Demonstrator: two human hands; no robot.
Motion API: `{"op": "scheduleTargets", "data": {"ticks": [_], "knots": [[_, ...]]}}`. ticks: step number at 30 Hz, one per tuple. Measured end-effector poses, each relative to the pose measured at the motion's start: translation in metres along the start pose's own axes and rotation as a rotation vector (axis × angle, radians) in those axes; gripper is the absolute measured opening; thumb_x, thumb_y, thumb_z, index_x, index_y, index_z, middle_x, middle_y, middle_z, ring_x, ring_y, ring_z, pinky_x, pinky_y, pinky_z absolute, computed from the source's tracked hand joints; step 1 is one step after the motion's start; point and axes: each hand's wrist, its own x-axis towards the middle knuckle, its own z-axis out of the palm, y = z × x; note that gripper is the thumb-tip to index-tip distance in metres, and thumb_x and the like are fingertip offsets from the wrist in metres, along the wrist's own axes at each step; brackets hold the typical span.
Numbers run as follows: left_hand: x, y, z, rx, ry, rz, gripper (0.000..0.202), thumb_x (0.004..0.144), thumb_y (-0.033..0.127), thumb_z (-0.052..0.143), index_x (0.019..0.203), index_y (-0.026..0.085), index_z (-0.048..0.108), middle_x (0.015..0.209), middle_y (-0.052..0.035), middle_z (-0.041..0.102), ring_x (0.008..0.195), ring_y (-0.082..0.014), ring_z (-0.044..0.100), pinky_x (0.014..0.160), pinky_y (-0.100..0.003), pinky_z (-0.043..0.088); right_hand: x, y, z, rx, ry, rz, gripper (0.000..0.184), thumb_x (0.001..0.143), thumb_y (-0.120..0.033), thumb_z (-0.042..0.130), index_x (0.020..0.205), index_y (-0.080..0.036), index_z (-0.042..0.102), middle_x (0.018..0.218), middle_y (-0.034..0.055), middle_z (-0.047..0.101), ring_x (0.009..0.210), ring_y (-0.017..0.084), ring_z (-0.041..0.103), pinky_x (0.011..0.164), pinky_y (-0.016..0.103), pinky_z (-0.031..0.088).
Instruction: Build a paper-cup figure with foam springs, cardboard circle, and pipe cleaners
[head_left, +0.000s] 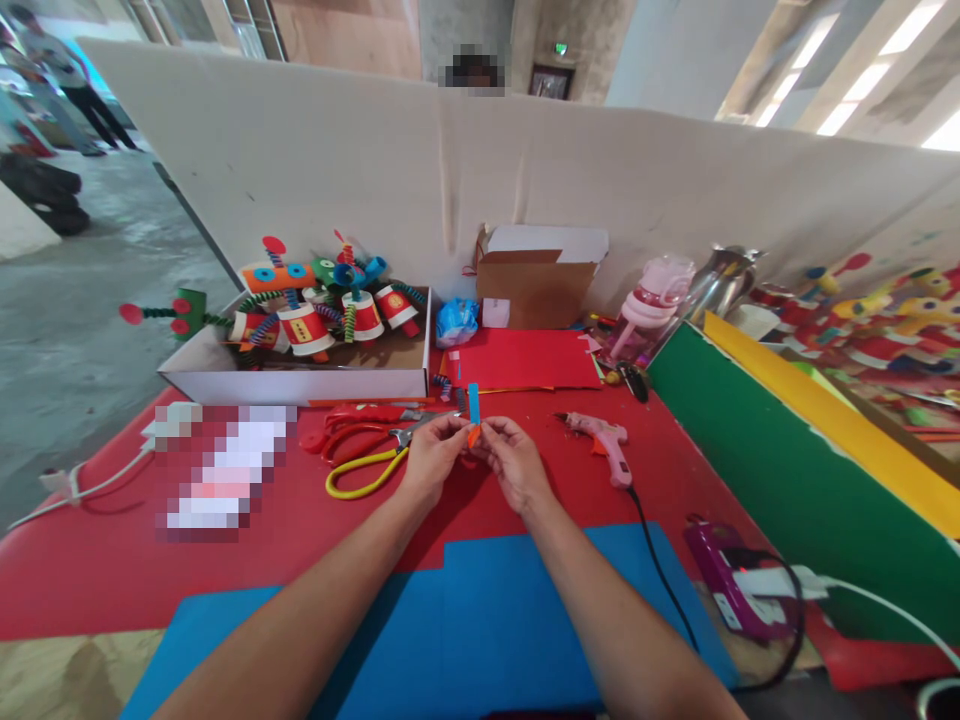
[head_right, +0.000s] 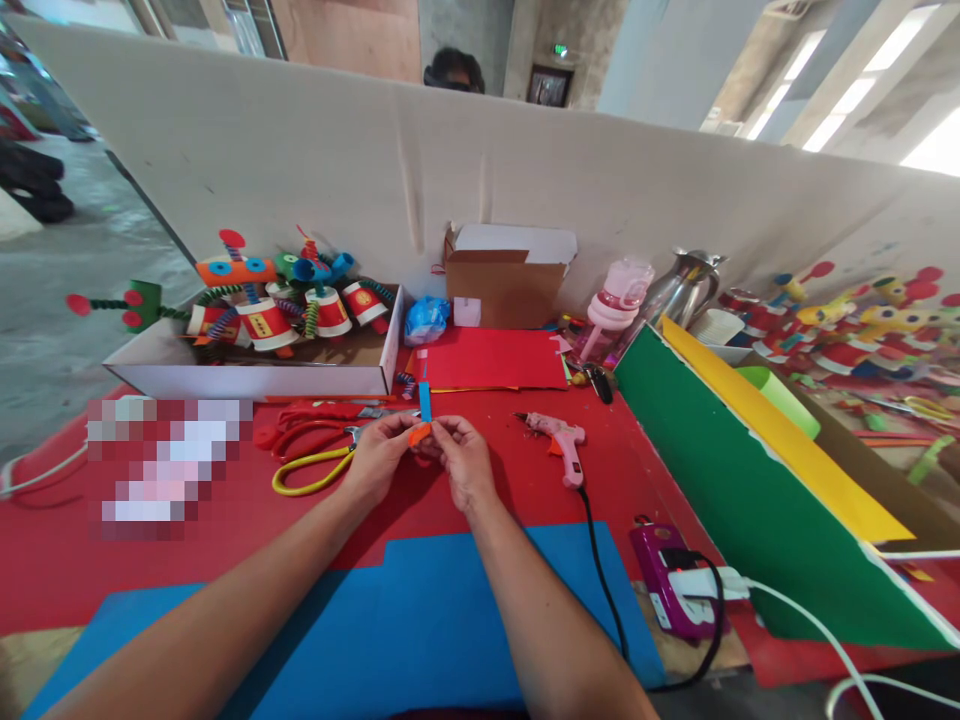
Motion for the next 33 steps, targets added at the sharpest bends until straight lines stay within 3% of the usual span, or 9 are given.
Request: {"op": "scheduleTargets", "data": {"ticks": [7,14,19,22,27,33], "knots": [[-0.0014,0.0009,0.0006,-0.040,-0.002,-0.022,0.023,0.049,0.026,0.078,0.062,0.015,0.062,0.053,0.0017,0.062,0.047,-0.0097,0.053,0.048,-0.021,0.044,0.0002,0.0029,0.0020,-0.072,0.046,-0.031,0.035,0.055,-0.041,0.083,0.077,-0.018,0.068,0.061,-0.0011,0.069,0.052,0.015,0.064,0.061,0.032,0.056],[-0.0024,0.0001,-0.0001,-0.022,-0.034,-0.004,0.023,0.054,0.030,0.079,0.067,0.014,0.067,0.054,0.0012,0.060,0.048,-0.0088,0.050,0.048,-0.021,0.043,0.0027,0.0057,-0.0012,-0.152,0.107,-0.142,0.028,0.060,-0.041,0.078,0.077,-0.019,0.071,0.065,-0.0006,0.071,0.057,0.015,0.064,0.065,0.031,0.054],[-0.0038,0.0002,0.0016,-0.038,-0.099,0.037,0.032,0.056,0.032,0.081,0.080,0.014,0.069,0.070,-0.0026,0.068,0.060,-0.0120,0.058,0.058,-0.024,0.048,0.0030,0.0050,-0.0026,-0.204,0.194,-0.228,0.026,0.062,-0.041,0.075,0.075,-0.020,0.071,0.067,-0.0004,0.071,0.059,0.014,0.063,0.063,0.028,0.053],[-0.0038,0.0002,0.0018,-0.012,-0.104,0.031,0.038,0.058,0.037,0.082,0.084,0.015,0.067,0.073,-0.0027,0.068,0.061,-0.0130,0.060,0.060,-0.025,0.049,0.0012,0.0048,-0.0004,-0.199,0.181,-0.213,0.026,0.063,-0.042,0.075,0.076,-0.020,0.070,0.066,-0.0007,0.071,0.060,0.015,0.064,0.064,0.029,0.054],[-0.0010,-0.0018,0.0001,0.018,-0.012,0.070,0.032,0.058,0.039,0.080,0.073,0.014,0.066,0.067,-0.0017,0.066,0.060,-0.0128,0.059,0.060,-0.025,0.048,-0.0007,0.0039,0.0029,-0.142,0.101,-0.126,0.029,0.059,-0.042,0.079,0.076,-0.021,0.069,0.063,-0.0017,0.070,0.059,0.016,0.065,0.062,0.031,0.055],[-0.0005,-0.0008,0.0002,0.042,-0.003,0.089,0.027,0.058,0.036,0.079,0.069,0.014,0.067,0.066,-0.0020,0.067,0.061,-0.0138,0.060,0.062,-0.027,0.049,-0.0003,0.0013,0.0005,-0.131,0.035,-0.054,0.028,0.058,-0.039,0.080,0.078,-0.020,0.071,0.063,-0.0013,0.070,0.058,0.017,0.066,0.065,0.033,0.055]]}}
